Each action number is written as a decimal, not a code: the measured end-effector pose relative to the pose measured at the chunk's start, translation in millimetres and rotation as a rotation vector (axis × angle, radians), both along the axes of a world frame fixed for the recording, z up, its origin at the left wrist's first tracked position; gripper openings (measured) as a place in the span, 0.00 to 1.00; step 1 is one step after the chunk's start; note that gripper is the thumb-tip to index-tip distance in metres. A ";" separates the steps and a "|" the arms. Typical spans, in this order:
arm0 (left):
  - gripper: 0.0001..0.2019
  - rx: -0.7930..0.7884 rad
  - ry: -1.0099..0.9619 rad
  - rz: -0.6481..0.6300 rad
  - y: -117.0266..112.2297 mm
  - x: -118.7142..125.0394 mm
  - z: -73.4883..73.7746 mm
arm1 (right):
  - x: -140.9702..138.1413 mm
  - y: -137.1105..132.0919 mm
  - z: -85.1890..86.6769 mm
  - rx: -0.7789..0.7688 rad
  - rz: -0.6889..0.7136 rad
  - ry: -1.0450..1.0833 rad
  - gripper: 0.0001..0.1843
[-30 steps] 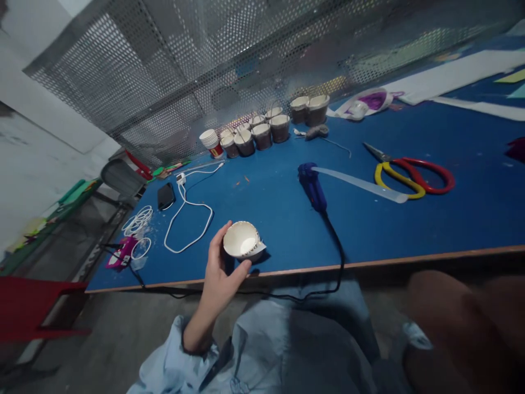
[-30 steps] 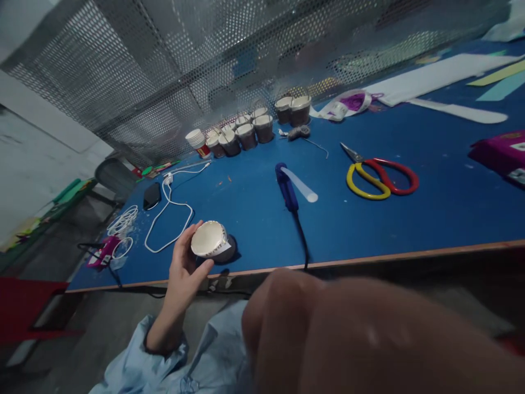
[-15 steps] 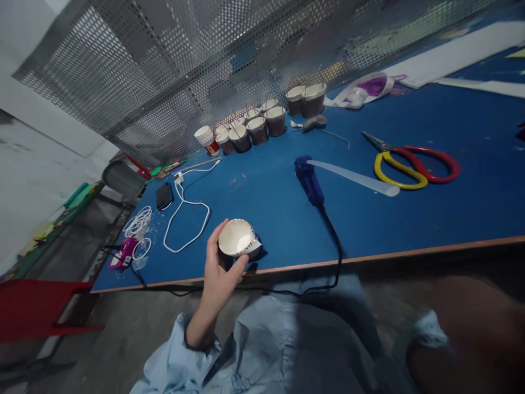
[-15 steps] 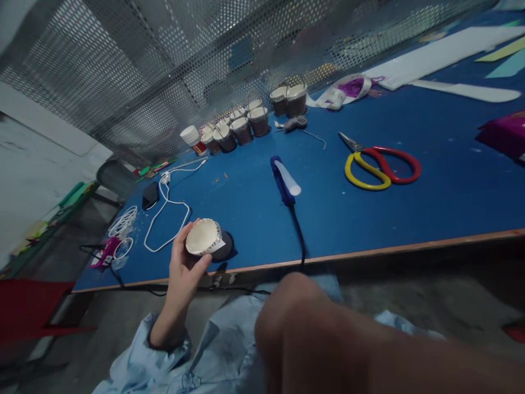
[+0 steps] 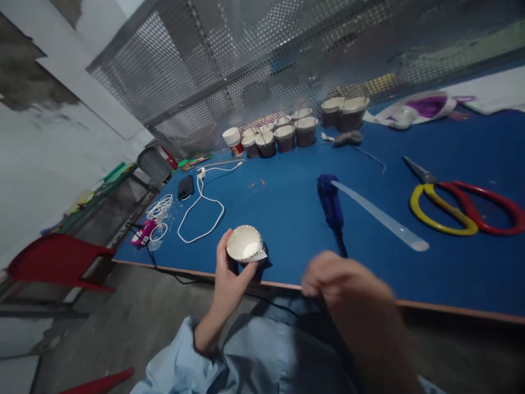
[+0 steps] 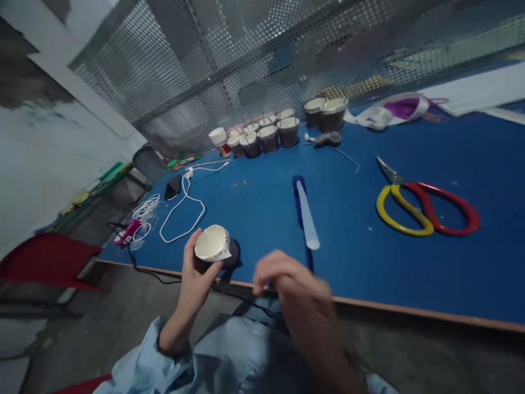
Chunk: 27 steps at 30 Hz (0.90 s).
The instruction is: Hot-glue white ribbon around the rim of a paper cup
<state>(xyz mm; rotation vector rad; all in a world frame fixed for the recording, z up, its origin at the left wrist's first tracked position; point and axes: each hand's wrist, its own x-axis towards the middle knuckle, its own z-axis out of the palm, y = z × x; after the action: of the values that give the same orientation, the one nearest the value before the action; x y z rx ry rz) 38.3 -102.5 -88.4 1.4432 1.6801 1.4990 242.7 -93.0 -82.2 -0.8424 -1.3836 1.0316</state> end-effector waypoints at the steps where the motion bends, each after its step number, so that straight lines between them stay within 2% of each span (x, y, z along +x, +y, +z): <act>1: 0.37 -0.007 -0.001 0.014 0.3 0.6 0.6 | -8.3 6.6 1.7 -0.013 0.032 -0.018 0.08; 5: 0.37 -0.038 -0.029 -0.028 3.1 -2.3 5.3 | -43.3 20.8 2.8 0.001 0.076 -0.085 0.07; 9: 0.37 -0.043 -0.072 -0.131 7.0 -9.0 9.8 | -59.6 23.0 1.1 0.026 0.096 -0.127 0.07; 14: 0.35 -0.038 -0.122 -0.212 11.0 -16.8 12.8 | -66.7 22.2 -2.1 0.053 0.060 -0.095 0.09; 19: 0.31 -0.013 -0.096 -0.290 17.5 -25.5 16.4 | -70.1 19.4 -9.2 0.065 0.002 -0.151 0.10; 24: 0.40 -0.098 -0.072 -0.338 21.0 -28.9 14.0 | -71.1 18.8 -13.2 0.099 -0.064 -0.185 0.10; 27: 0.41 -0.131 -0.039 -0.347 22.9 -29.9 10.7 | -71.6 18.3 -13.3 0.129 -0.090 -0.193 0.09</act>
<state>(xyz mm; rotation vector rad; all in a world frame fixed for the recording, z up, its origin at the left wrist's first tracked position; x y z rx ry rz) 8.3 -79.6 -77.8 1.5302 1.3903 1.1976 171.1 -74.6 -95.6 -0.9176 -1.5427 0.7996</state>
